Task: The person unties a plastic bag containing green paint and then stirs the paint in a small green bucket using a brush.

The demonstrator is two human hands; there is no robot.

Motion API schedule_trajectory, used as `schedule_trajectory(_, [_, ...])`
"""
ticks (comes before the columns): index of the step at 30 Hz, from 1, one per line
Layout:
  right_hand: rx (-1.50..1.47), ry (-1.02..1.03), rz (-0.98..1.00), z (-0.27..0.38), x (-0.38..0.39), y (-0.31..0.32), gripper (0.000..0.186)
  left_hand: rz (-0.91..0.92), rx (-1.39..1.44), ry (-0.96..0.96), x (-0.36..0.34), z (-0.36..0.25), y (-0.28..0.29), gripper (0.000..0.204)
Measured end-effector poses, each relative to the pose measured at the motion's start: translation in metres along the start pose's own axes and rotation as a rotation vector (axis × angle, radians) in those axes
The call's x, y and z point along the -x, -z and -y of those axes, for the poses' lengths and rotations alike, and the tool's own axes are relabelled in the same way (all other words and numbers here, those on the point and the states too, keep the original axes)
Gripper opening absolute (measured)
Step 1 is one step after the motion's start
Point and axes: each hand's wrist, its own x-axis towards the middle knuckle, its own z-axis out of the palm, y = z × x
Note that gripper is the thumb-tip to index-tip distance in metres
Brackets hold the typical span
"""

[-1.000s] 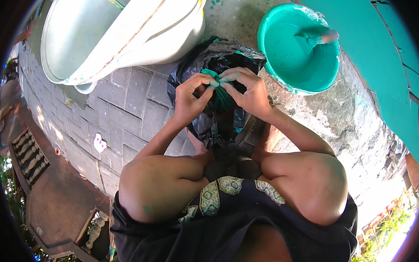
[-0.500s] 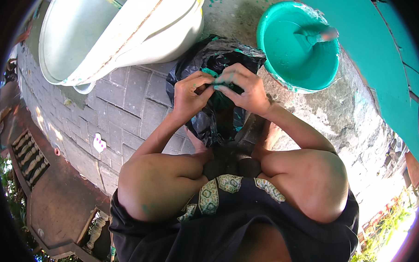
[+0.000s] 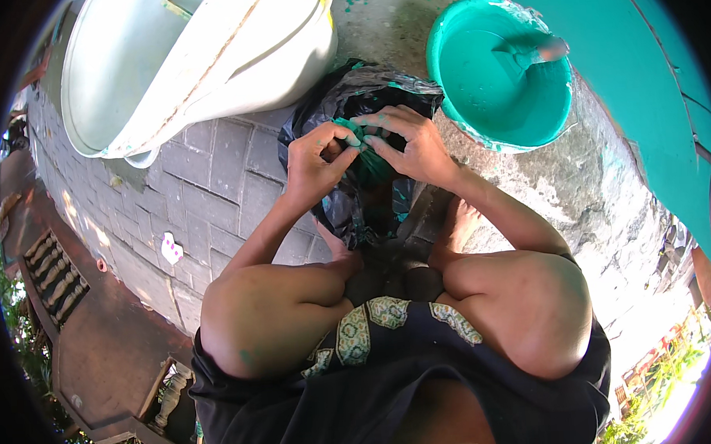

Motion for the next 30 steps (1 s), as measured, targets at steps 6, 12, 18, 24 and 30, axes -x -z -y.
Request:
schedule_trajectory(6, [0.008, 0.012, 0.021, -0.006, 0.0, -0.001, 0.024, 0.031, -0.012, -0.011, -0.002, -0.003, 0.0, 0.015])
schedule_trajectory(12, [0.024, 0.041, -0.014, -0.011, 0.001, -0.004, 0.015, 0.023, 0.003, 0.015, -0.001, -0.006, 0.0, 0.014])
schedule_trajectory(18, [0.022, 0.046, -0.153, -0.001, 0.005, -0.007, 0.016, 0.068, 0.019, 0.072, -0.006, -0.004, 0.004, 0.011])
schedule_trajectory(24, [-0.208, -0.25, -0.085, 0.011, 0.016, -0.012, 0.016, 0.117, 0.15, 0.208, -0.009, -0.002, 0.007, 0.008])
schedule_trajectory(30, [-0.1, -0.022, -0.116, 0.002, 0.015, -0.018, 0.016, 0.188, 0.296, 0.345, -0.008, 0.001, 0.018, 0.007])
